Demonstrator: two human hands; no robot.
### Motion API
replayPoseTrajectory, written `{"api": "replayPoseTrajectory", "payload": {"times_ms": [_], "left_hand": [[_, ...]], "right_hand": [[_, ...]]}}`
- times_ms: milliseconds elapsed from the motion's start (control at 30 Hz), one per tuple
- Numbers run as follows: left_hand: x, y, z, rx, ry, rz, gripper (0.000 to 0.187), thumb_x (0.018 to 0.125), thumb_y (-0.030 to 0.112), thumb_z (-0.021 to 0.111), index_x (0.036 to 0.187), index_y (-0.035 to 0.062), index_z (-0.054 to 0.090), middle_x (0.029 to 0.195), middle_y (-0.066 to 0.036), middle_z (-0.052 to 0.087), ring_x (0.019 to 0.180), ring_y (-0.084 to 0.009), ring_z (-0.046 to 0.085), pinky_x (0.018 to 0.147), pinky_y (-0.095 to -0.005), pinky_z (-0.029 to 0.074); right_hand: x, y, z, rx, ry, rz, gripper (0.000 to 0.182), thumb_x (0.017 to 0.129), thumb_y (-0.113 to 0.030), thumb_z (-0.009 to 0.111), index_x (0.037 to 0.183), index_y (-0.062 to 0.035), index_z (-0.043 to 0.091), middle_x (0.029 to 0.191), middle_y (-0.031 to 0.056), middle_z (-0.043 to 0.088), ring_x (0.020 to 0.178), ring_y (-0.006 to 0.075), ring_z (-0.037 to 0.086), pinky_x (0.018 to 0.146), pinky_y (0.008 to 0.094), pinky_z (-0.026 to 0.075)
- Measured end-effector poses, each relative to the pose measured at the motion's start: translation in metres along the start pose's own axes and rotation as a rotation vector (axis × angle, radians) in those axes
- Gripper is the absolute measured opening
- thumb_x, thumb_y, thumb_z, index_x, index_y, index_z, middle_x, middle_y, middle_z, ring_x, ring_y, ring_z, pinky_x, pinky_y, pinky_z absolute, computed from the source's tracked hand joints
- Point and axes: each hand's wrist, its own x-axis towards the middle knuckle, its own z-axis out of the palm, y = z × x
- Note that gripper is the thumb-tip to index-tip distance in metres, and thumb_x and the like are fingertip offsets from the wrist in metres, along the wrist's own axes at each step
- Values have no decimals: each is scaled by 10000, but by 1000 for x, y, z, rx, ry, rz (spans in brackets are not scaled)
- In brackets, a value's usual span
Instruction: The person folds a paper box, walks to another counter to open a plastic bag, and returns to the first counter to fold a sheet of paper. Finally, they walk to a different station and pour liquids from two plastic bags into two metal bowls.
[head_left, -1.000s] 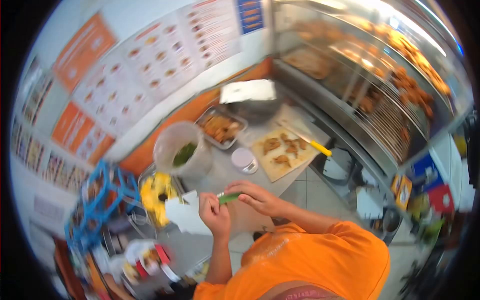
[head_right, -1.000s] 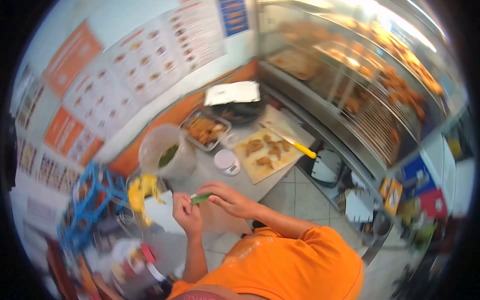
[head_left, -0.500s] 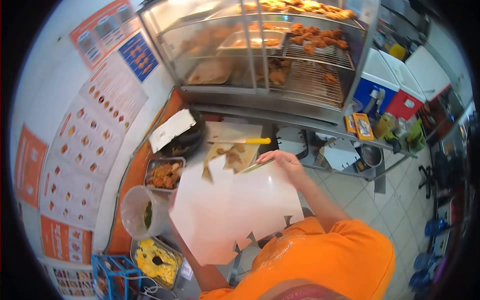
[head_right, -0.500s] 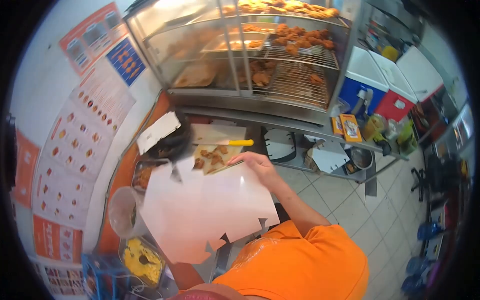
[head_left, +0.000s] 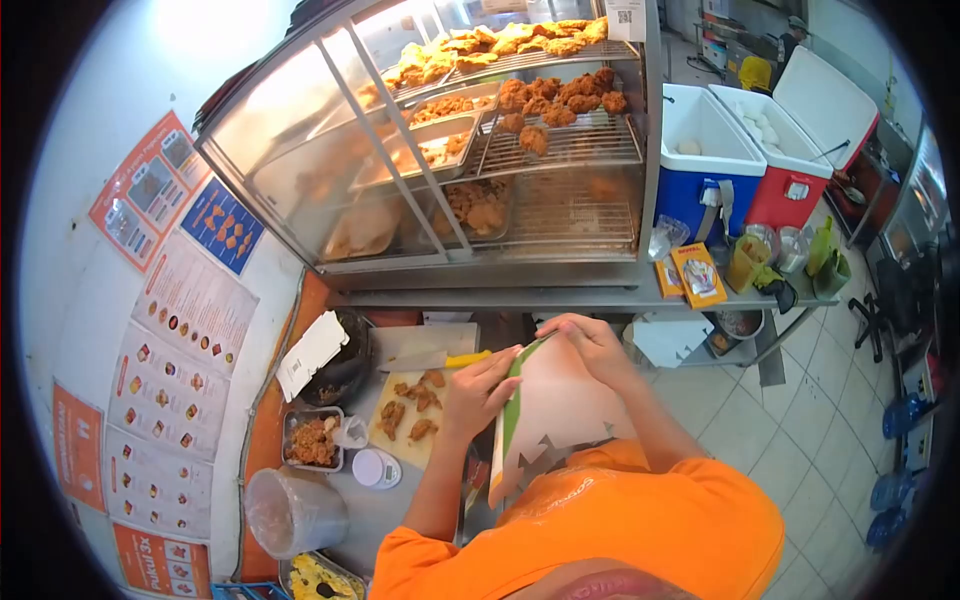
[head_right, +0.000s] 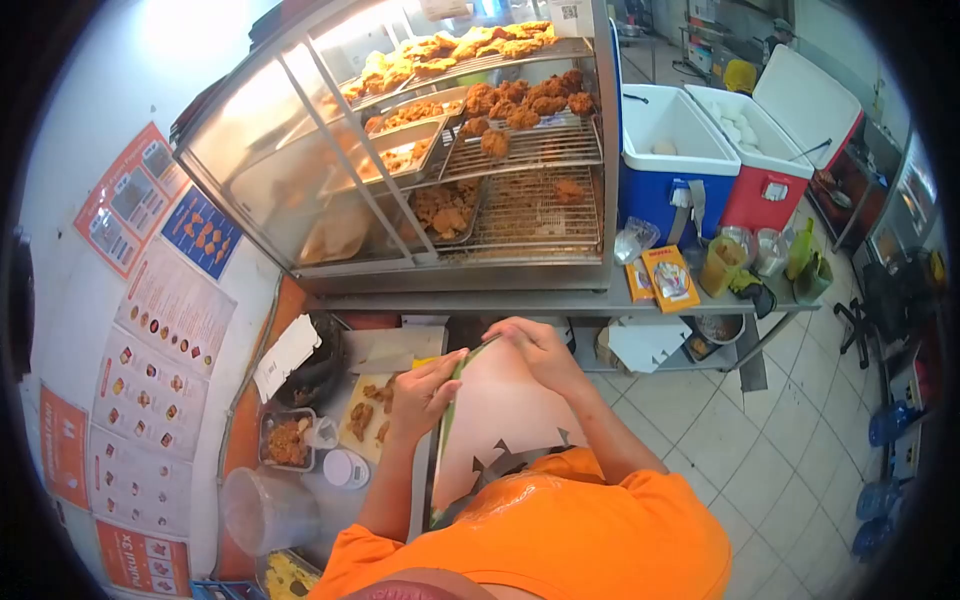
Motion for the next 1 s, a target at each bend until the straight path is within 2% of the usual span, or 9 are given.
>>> {"api": "replayPoseTrajectory", "payload": {"times_ms": [167, 233, 300, 433, 500, 700, 767, 967, 1000], "left_hand": [[64, -2, 48, -16, -51, 119, 334, 881, 186, 653, 1165, 11, 653, 1082, -152, 692, 931, -283, 697, 801, -322, 552], [79, -2, 61, -55, -70, 122, 289, 883, 168, 653, 1122, 6, 665, 1089, -154, 687, 952, -289, 691, 800, -330, 555], [88, 2, 79, -44, -99, -1, 239, 893, 157, 645, 1065, -7, 673, 1083, -158, 684, 979, -307, 677, 801, -343, 558], [96, 12, 110, 196, -123, -324, 301, 927, 231, 615, 984, -37, 490, 1041, -202, 677, 922, -371, 662, 749, -413, 560], [101, 8, 113, 246, -130, -335, 351, 930, 279, 609, 943, -14, 417, 1032, -212, 675, 887, -399, 649, 721, -452, 549], [135, -42, 82, -242, -246, -381, 469, 799, 286, 789, 1003, 11, 469, 1006, -164, 681, 907, -253, 683, 761, -365, 531], [144, -48, 73, -477, -437, -565, 517, 738, 251, 845, 1051, 30, 498, 1035, -134, 666, 938, -163, 627, 793, -307, 502], [141, -59, 40, -514, -267, -612, 496, 790, 288, 787, 1153, 42, 556, 955, -127, 679, 829, -132, 614, 717, -269, 484], [139, -68, 31, -492, -90, -617, 457, 821, 262, 756, 1169, 44, 557, 930, -104, 670, 813, -131, 612, 712, -266, 483]], "right_hand": [[11, 3, -61, -108, 81, -48, 278, 1012, -197, 469, 1011, -2, 667, 943, 63, 675, 876, 129, 605, 812, 265, 471], [17, 3, -78, -82, 90, 97, 315, 1014, -223, 468, 1001, 24, 663, 981, 66, 682, 929, 140, 598, 861, 286, 461], [23, 12, -85, -68, 114, 113, 288, 1011, -202, 469, 998, 9, 665, 952, 66, 683, 888, 141, 605, 832, 281, 464], [33, 22, -85, -123, 135, 54, 253, 1003, -167, 478, 999, 7, 662, 938, 80, 687, 866, 148, 617, 809, 276, 470], [36, 24, -83, -119, 142, 29, 243, 997, -157, 485, 996, 11, 661, 943, 87, 688, 881, 155, 622, 824, 279, 471], [48, 24, -86, -99, 76, 9, 214, 976, -118, 502, 1010, 16, 665, 997, 109, 681, 956, 187, 629, 884, 296, 462], [54, 29, -84, -94, 32, -5, 213, 975, -110, 500, 1013, 16, 667, 1015, 114, 677, 969, 189, 627, 892, 299, 460], [70, 41, -95, -57, -103, -73, 350, 959, -171, 564, 1286, -46, 566, 1303, 118, 541, 1188, 198, 520, 969, 320, 431], [70, 52, -107, 42, -101, 52, 450, 944, -175, 594, 1367, -74, 476, 1341, 121, 505, 1231, 208, 486, 990, 329, 421]]}}
